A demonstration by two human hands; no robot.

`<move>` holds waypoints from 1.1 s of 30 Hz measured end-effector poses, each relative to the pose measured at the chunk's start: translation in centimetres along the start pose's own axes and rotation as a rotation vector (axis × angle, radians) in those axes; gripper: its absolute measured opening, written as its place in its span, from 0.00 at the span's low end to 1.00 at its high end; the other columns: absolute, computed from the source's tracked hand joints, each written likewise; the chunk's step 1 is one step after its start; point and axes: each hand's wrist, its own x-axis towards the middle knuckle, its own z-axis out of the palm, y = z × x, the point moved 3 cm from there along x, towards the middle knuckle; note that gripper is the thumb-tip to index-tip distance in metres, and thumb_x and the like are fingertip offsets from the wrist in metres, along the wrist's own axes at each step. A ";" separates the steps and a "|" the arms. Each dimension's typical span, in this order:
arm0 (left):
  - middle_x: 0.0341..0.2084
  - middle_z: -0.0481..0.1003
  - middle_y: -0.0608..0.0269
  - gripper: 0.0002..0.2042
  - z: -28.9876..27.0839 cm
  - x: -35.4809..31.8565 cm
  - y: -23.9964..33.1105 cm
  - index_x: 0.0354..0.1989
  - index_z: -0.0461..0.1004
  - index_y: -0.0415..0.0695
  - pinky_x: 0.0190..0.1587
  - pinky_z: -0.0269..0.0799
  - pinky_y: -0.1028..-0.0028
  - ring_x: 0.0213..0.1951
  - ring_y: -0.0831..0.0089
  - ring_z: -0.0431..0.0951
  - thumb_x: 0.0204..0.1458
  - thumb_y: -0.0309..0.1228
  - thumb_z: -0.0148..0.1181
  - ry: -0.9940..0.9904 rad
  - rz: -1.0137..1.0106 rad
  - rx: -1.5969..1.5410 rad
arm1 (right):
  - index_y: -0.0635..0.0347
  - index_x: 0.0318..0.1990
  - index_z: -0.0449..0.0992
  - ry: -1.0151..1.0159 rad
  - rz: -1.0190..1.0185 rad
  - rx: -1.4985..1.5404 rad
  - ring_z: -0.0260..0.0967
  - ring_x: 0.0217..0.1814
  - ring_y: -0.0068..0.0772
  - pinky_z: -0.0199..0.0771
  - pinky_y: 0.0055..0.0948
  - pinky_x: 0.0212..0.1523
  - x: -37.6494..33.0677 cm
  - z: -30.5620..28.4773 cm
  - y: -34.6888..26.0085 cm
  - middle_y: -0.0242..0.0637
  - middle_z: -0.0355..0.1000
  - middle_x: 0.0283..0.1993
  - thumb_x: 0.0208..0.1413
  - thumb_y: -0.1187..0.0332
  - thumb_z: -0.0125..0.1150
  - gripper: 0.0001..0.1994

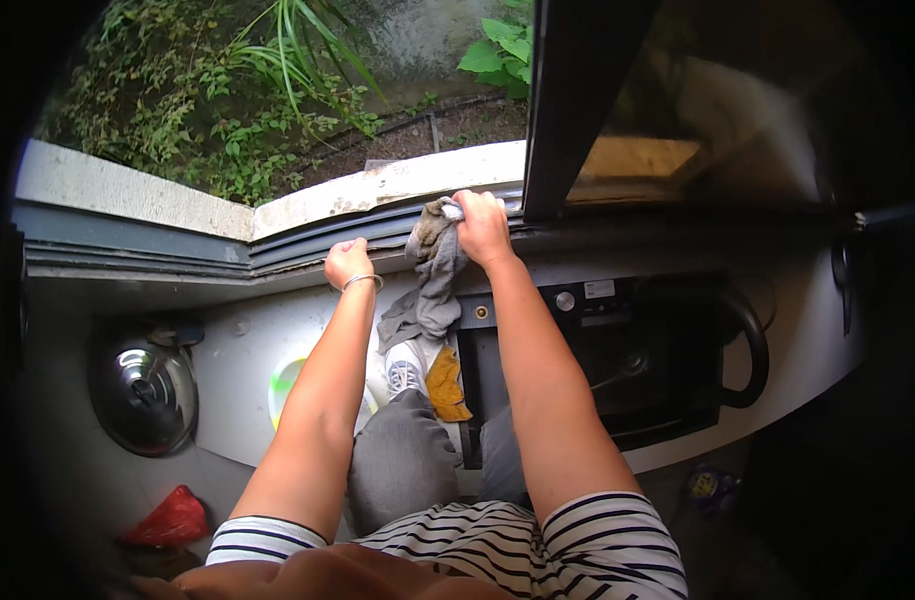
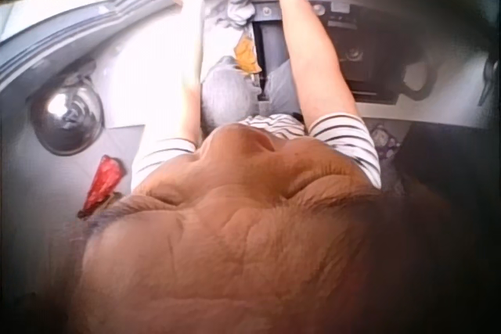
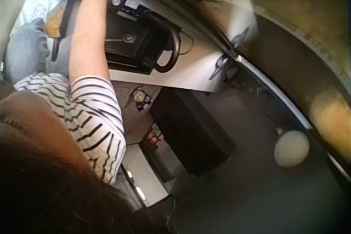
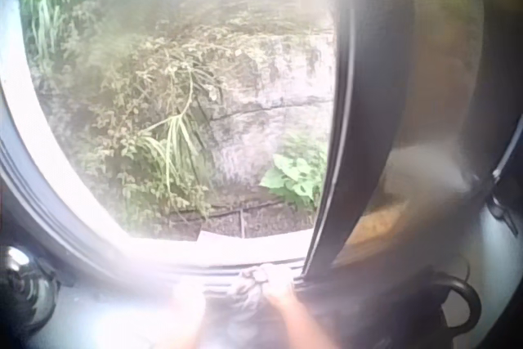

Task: The person wipes the interior window frame and sill of a vehicle using a grey cloth. They repeatedly rub the rubber seal and the metal frame, moving the cloth back and forth along the length of the window opening. The person adjusts the cloth in their hands to continue wiping different sections of the frame.

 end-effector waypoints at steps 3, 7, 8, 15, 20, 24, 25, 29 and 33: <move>0.17 0.74 0.65 0.06 -0.5 -0.3 2.9 0.25 0.76 0.38 0.25 0.69 0.76 0.18 0.78 0.71 0.40 0.27 0.64 -0.208 -0.202 -0.539 | 0.55 0.37 0.72 -0.025 0.016 -0.020 0.65 0.41 0.47 0.63 0.42 0.43 -0.3 -0.9 1.2 0.40 0.71 0.34 0.39 0.78 0.53 0.14; 0.33 0.76 0.59 0.15 -2.1 5.0 9.5 0.43 0.74 0.36 0.32 0.73 0.78 0.32 0.75 0.74 0.44 0.20 0.62 -0.409 0.123 -0.873 | 0.55 0.37 0.73 -0.018 0.000 0.023 0.65 0.41 0.47 0.63 0.43 0.43 0.0 -0.6 0.0 0.41 0.71 0.34 0.40 0.78 0.53 0.13; 0.35 0.76 0.58 0.17 -2.0 5.8 9.6 0.46 0.73 0.37 0.33 0.72 0.78 0.36 0.74 0.74 0.45 0.20 0.61 -0.408 0.134 -0.812 | 0.55 0.38 0.72 -0.020 0.004 0.026 0.65 0.40 0.49 0.63 0.41 0.42 0.1 -0.5 -0.5 0.42 0.70 0.33 0.42 0.75 0.55 0.12; 0.32 0.74 0.61 0.12 -4.3 2.0 3.8 0.30 0.80 0.50 0.41 0.67 0.65 0.41 0.63 0.73 0.39 0.42 0.66 -0.290 0.531 0.185 | 0.56 0.38 0.72 0.004 0.000 -0.029 0.65 0.39 0.50 0.64 0.43 0.41 -0.3 -0.8 0.7 0.42 0.70 0.33 0.42 0.75 0.56 0.12; 0.39 0.70 0.59 0.17 -2.7 0.0 1.9 0.32 0.76 0.49 0.53 0.60 0.57 0.49 0.59 0.67 0.35 0.43 0.67 -0.109 0.324 0.356 | 0.56 0.38 0.72 -0.031 -0.014 -0.006 0.65 0.39 0.50 0.64 0.43 0.41 0.0 -0.5 -0.6 0.42 0.69 0.32 0.42 0.75 0.56 0.12; 0.38 0.70 0.59 0.16 -1.8 -1.2 2.2 0.31 0.76 0.49 0.53 0.59 0.55 0.49 0.60 0.68 0.35 0.43 0.67 -0.076 0.255 0.388 | 0.56 0.38 0.72 -0.037 0.034 -0.009 0.65 0.39 0.50 0.64 0.42 0.42 -0.1 -0.5 0.3 0.43 0.69 0.32 0.41 0.76 0.56 0.12; 0.38 0.71 0.59 0.15 -1.9 -1.2 2.1 0.30 0.76 0.50 0.53 0.59 0.55 0.48 0.60 0.68 0.34 0.43 0.67 -0.072 0.248 0.396 | 0.56 0.38 0.72 -0.039 0.045 -0.005 0.65 0.40 0.50 0.64 0.42 0.42 -0.1 -0.6 0.4 0.43 0.69 0.33 0.41 0.76 0.56 0.12; 0.36 0.72 0.62 0.13 -1.8 -1.0 1.2 0.27 0.77 0.51 0.53 0.58 0.53 0.46 0.61 0.70 0.34 0.43 0.67 -0.060 0.189 0.363 | 0.56 0.38 0.72 -0.043 0.057 -0.023 0.65 0.40 0.50 0.64 0.42 0.42 -0.2 -0.4 0.6 0.43 0.69 0.32 0.41 0.75 0.56 0.12; 0.39 0.71 0.65 0.12 -0.8 -0.6 0.6 0.27 0.77 0.52 0.54 0.57 0.50 0.45 0.63 0.72 0.35 0.42 0.67 -0.072 -0.012 0.232 | 0.56 0.38 0.72 -0.043 0.067 -0.017 0.65 0.40 0.50 0.64 0.42 0.42 -0.1 -0.4 0.4 0.43 0.69 0.32 0.41 0.76 0.56 0.13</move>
